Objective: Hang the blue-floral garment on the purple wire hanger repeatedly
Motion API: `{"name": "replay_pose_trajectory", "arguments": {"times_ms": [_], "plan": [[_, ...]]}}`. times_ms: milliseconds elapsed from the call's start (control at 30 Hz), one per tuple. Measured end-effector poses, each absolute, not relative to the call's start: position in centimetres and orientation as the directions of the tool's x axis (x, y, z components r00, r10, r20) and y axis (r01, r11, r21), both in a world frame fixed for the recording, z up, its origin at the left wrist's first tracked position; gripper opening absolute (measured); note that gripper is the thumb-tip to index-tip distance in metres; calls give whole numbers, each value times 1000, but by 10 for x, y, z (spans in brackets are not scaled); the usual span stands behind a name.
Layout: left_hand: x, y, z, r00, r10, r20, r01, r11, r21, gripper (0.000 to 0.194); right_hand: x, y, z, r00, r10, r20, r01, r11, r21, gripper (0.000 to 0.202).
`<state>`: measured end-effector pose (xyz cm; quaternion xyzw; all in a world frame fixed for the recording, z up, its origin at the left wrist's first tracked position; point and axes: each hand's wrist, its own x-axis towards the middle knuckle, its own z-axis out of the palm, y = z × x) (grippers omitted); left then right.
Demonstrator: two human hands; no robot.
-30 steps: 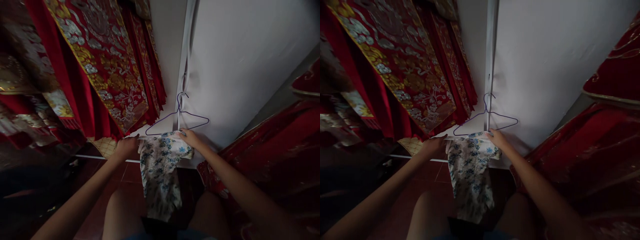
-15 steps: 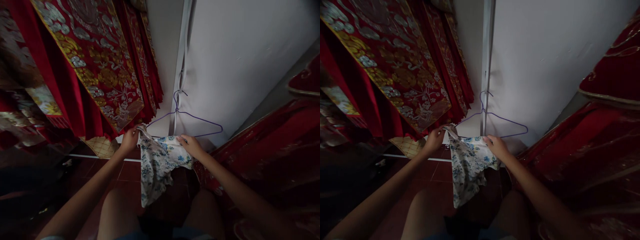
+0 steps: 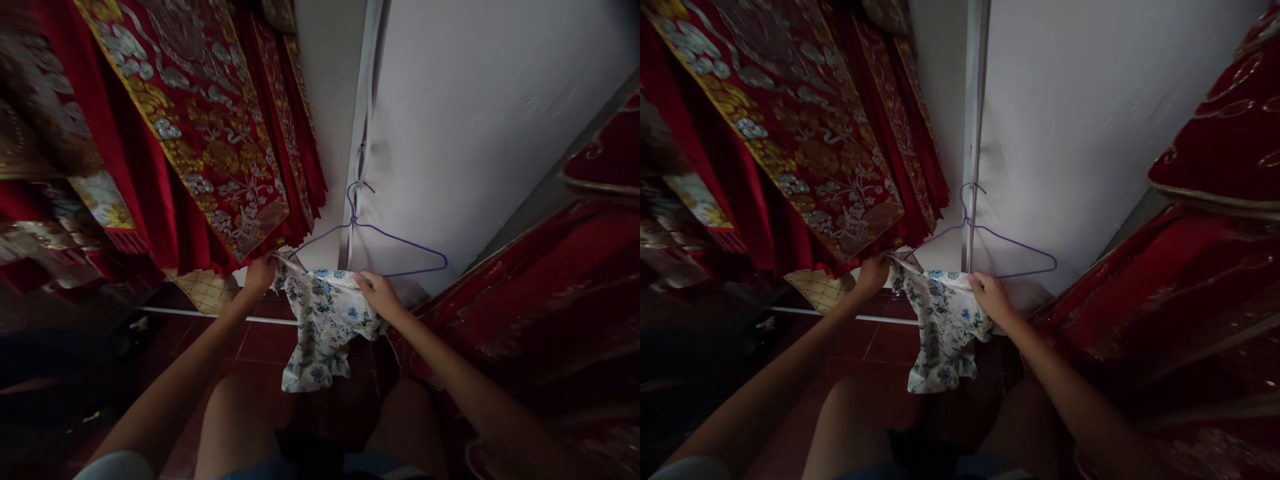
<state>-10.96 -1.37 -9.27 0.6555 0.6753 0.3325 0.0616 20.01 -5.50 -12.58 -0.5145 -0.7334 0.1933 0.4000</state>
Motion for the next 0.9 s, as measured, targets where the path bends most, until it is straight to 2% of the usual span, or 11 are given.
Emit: {"name": "replay_pose_trajectory", "arguments": {"times_ms": [100, 167, 233, 333, 433, 467, 533, 600, 733, 800, 900], "plan": [[-86, -10, -84, -50, 901, 430, 779, -234, 582, 43, 202, -56, -126, -177, 908, 380, 553, 411, -725, 39], [-66, -9, -75, 116, 870, 479, 660, -428, 617, 45, 203, -55, -125, -183, 909, 373, 542, 410, -733, 39], [-49, -8, -66, 258, 833, 490, 556, -543, 630, 47, 202, -55, -123, -190, 915, 356, 534, 401, -744, 40], [-36, -7, -54, 294, 825, 483, 600, -553, 578, 46, 203, -58, -118, -223, 918, 327, 506, 396, -766, 40], [-38, -4, -49, 289, 792, 537, 661, -571, 487, 42, 212, -68, -109, -246, 899, 363, 473, 438, -764, 27], [-41, -3, -48, 290, 783, 551, 677, -575, 460, 41, 219, -71, -105, -216, 894, 392, 463, 447, -766, 34], [-48, -1, -46, 294, 779, 554, 722, -561, 406, 40, 236, -75, -99, -96, 889, 447, 444, 441, -780, 68], [-52, 0, -43, 312, 785, 535, 762, -543, 353, 39, 255, -73, -94, 41, 890, 453, 445, 390, -806, 93], [-52, -2, -41, 381, 766, 518, 744, -586, 320, 39, 285, -43, -91, 216, 937, 275, 530, 124, -839, 118], [-51, -5, -41, 393, 759, 519, 733, -600, 322, 39, 291, -24, -90, 236, 941, 241, 586, 60, -808, 113], [-53, -10, -40, 361, 798, 483, 778, -543, 317, 38, 293, -7, -87, 178, 928, 328, 717, 106, -689, 75]]}}
